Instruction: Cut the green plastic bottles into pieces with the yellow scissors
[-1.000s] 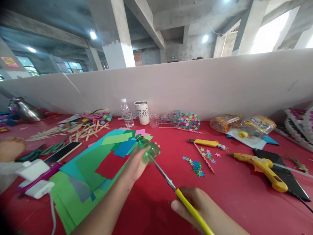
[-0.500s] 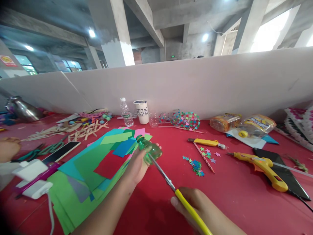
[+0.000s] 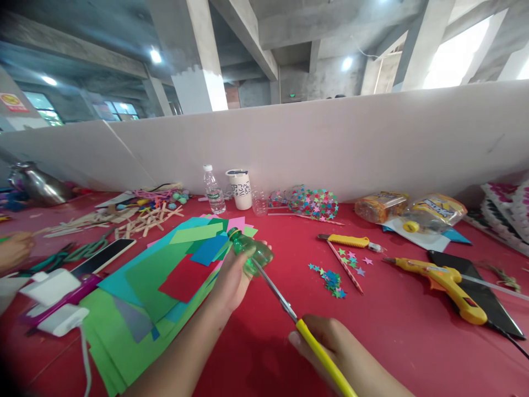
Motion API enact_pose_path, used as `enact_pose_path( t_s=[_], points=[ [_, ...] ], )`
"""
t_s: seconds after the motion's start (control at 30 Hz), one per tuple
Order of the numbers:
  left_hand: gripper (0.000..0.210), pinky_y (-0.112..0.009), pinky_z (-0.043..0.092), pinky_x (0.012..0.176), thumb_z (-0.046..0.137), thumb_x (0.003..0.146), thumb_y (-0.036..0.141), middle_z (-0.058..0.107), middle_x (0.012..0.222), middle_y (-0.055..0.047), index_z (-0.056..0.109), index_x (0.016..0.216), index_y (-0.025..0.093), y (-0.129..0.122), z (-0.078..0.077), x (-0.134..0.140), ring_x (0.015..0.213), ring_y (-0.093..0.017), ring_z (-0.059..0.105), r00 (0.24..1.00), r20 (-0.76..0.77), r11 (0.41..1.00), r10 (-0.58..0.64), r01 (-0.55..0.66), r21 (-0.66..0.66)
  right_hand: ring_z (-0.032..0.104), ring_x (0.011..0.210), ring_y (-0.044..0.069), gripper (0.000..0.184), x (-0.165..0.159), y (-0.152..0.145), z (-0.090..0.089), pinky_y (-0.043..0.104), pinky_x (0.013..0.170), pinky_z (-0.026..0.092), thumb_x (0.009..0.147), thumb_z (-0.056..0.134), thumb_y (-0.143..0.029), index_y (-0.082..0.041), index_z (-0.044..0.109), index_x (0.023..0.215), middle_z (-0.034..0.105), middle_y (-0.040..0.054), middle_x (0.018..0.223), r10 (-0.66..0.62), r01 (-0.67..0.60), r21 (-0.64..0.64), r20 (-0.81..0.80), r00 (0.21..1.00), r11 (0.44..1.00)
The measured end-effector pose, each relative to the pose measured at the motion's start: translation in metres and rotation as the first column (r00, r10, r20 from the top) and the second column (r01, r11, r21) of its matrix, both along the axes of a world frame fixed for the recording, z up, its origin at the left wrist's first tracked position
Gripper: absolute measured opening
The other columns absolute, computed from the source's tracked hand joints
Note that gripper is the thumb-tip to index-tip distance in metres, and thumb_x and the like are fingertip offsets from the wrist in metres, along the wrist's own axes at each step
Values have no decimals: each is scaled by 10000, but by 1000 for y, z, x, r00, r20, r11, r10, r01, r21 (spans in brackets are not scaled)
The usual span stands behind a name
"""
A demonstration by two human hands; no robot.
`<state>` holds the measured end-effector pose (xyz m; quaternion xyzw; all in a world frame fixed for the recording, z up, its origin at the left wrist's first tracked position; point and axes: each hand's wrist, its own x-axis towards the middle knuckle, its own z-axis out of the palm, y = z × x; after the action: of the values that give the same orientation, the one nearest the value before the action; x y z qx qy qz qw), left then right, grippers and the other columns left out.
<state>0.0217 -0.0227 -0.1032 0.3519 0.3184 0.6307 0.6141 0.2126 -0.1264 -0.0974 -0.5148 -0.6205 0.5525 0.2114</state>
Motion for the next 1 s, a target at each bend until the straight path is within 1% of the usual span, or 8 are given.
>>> enact_pose_path(
  t_s=[0.13, 0.23, 0.43, 0.53, 0.63, 0.77, 0.9, 1.0],
  points=[
    [163, -352, 532, 783, 705, 767, 214, 735, 926, -50, 616, 901, 186, 0, 0, 0, 899, -220, 697, 1000, 3, 1000, 12, -12, -3, 323, 382, 60, 551, 4, 3, -7, 193, 370, 261, 852, 391, -776, -246, 378, 700, 361, -112, 462, 65, -65, -9, 9, 998, 998],
    [176, -358, 531, 791, 699, 770, 213, 737, 919, -46, 604, 916, 190, 0, 0, -1, 894, -216, 697, 1000, 6, 1000, 23, -23, -10, 310, 365, 52, 505, 3, 4, -11, 189, 355, 236, 885, 438, -710, -253, 350, 690, 339, -123, 457, 73, -73, -4, 14, 997, 997],
    [184, -342, 524, 793, 687, 772, 210, 739, 903, -26, 578, 920, 203, 3, -1, -2, 891, -205, 700, 1000, -5, 1000, 26, -26, -9, 273, 396, 56, 582, -2, 7, -11, 205, 350, 202, 790, 467, -806, -256, 338, 650, 289, -111, 532, 29, -30, 44, 26, 999, 999],
    [199, -307, 516, 733, 687, 778, 225, 739, 917, -23, 577, 944, 214, 3, -1, -2, 886, -205, 699, 999, -36, 1000, 31, -31, -2, 255, 414, 65, 608, -3, 5, -8, 215, 363, 201, 770, 422, -846, -258, 335, 640, 274, -108, 514, 19, -20, 54, 16, 1000, 998],
    [236, -265, 488, 649, 693, 779, 228, 739, 941, -32, 576, 984, 222, 1, -3, -2, 883, -208, 694, 996, -80, 1000, 27, -25, 18, 313, 458, 90, 640, -4, 1, -3, 221, 388, 248, 748, 342, -891, -260, 332, 645, 303, -88, 538, -14, 15, 61, -17, 1000, 998],
    [253, -255, 479, 647, 668, 800, 217, 737, 965, -35, 556, 1027, 231, -1, -4, -1, 907, -204, 683, 993, -115, 999, 16, -10, 46, 392, 546, 122, 703, -4, -3, 1, 239, 451, 326, 621, 398, -956, -256, 340, 623, 372, -56, 614, -52, 58, 80, -73, 996, 995],
    [219, -250, 474, 624, 649, 815, 224, 733, 979, -41, 555, 1014, 226, 0, -5, -1, 917, -210, 679, 990, -138, 998, 20, -12, 61, 344, 390, 76, 593, -4, 0, -4, 217, 363, 250, 784, 420, -833, -258, 358, 658, 374, -93, 480, -8, 8, -5, -21, 1000, 1000],
    [226, -259, 483, 641, 644, 821, 230, 732, 983, -45, 552, 1028, 226, 1, -6, -2, 936, -214, 676, 989, -148, 998, 23, -13, 67, 300, 349, 61, 541, -4, 3, -7, 206, 345, 224, 816, 498, -759, -256, 366, 665, 338, -116, 435, -15, 15, -29, -14, 1000, 999]
  ],
)
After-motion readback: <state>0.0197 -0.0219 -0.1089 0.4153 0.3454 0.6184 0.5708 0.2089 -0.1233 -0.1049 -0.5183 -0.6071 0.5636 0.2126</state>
